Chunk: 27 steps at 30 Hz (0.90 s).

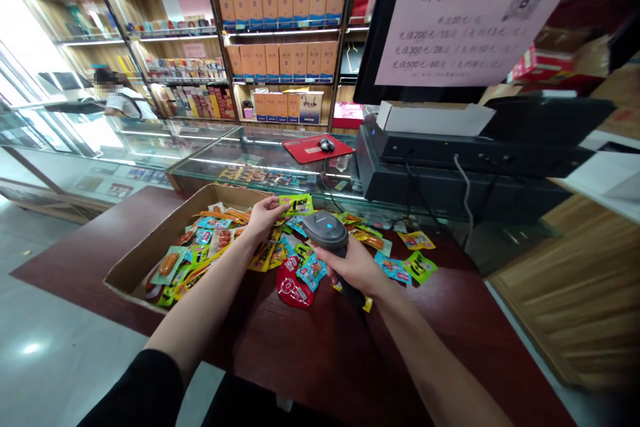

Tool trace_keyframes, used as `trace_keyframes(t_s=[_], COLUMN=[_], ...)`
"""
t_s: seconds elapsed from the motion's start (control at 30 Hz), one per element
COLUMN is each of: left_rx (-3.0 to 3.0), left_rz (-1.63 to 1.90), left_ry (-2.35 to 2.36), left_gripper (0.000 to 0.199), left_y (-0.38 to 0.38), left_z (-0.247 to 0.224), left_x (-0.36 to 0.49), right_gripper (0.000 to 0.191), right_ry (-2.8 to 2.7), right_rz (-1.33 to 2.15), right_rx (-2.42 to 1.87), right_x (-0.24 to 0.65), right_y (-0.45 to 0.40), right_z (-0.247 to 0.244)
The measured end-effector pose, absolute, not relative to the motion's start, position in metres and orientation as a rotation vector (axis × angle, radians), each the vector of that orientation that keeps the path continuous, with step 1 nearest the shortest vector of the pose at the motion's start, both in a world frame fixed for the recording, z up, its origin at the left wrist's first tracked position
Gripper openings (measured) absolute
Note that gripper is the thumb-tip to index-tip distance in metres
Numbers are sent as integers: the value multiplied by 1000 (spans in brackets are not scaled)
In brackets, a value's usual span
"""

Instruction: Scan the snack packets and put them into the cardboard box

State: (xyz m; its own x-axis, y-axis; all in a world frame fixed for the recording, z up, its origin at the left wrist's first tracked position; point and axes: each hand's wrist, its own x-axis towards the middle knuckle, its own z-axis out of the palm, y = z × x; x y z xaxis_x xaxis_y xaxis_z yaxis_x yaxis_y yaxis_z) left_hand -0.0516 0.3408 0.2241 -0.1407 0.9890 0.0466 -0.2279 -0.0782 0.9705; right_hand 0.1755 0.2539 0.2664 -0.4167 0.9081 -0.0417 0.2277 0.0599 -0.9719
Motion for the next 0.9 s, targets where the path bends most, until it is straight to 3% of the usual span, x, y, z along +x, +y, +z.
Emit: trace_keyframes(t_s=[0.9], left_rx=[937], left_rz=[1548], left_ry=[1091], left_gripper=[46], left_y=[335], left_z=[243], left_x=[-60], right_gripper=[29], right_ry=[-1686], right_rz=[1421], right_rx=[-1201], right_x=[175], right_y=[249], right_z=[279])
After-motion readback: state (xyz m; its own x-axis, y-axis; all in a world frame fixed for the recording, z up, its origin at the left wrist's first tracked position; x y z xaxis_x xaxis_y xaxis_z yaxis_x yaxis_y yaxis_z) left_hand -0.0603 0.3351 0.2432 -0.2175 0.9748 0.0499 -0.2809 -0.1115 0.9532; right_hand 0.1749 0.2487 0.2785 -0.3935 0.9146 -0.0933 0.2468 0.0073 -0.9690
